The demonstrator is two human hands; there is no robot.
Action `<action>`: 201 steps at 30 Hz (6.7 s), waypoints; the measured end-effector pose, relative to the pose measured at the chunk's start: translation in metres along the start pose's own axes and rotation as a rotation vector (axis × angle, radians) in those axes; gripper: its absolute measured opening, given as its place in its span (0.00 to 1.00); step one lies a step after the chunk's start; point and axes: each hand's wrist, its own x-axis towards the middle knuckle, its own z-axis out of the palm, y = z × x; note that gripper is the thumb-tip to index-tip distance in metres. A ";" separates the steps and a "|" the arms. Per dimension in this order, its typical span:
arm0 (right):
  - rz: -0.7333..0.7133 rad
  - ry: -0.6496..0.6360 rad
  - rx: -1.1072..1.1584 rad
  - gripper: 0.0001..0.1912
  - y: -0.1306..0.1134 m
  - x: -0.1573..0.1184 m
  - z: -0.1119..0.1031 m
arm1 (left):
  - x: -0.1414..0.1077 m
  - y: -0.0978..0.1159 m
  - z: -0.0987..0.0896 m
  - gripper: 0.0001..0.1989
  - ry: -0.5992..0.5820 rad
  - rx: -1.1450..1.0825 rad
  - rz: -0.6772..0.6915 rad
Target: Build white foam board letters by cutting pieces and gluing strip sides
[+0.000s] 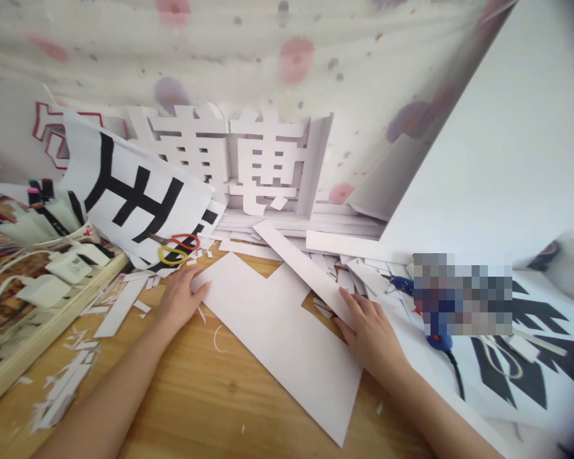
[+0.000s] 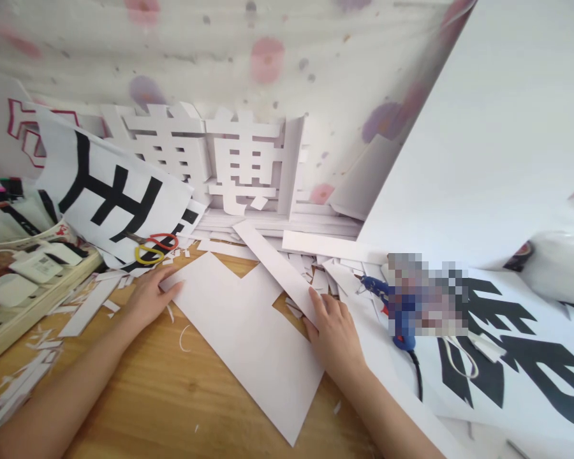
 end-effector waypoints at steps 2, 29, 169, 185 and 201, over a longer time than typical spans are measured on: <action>-0.015 0.014 0.047 0.24 -0.006 -0.003 -0.010 | 0.000 0.000 -0.002 0.21 0.066 -0.001 -0.001; -0.319 -0.207 0.143 0.21 -0.055 -0.038 -0.021 | -0.005 0.027 -0.014 0.15 0.175 -0.140 0.123; -0.375 -0.446 0.305 0.37 -0.035 -0.054 -0.031 | 0.019 0.000 0.002 0.24 -0.185 -0.046 0.003; -0.304 -0.577 0.365 0.34 -0.036 -0.052 -0.035 | 0.018 0.022 -0.003 0.28 -0.323 0.120 -0.015; -0.323 -0.558 0.398 0.36 -0.037 -0.051 -0.033 | 0.008 0.037 0.016 0.56 -0.286 0.353 0.092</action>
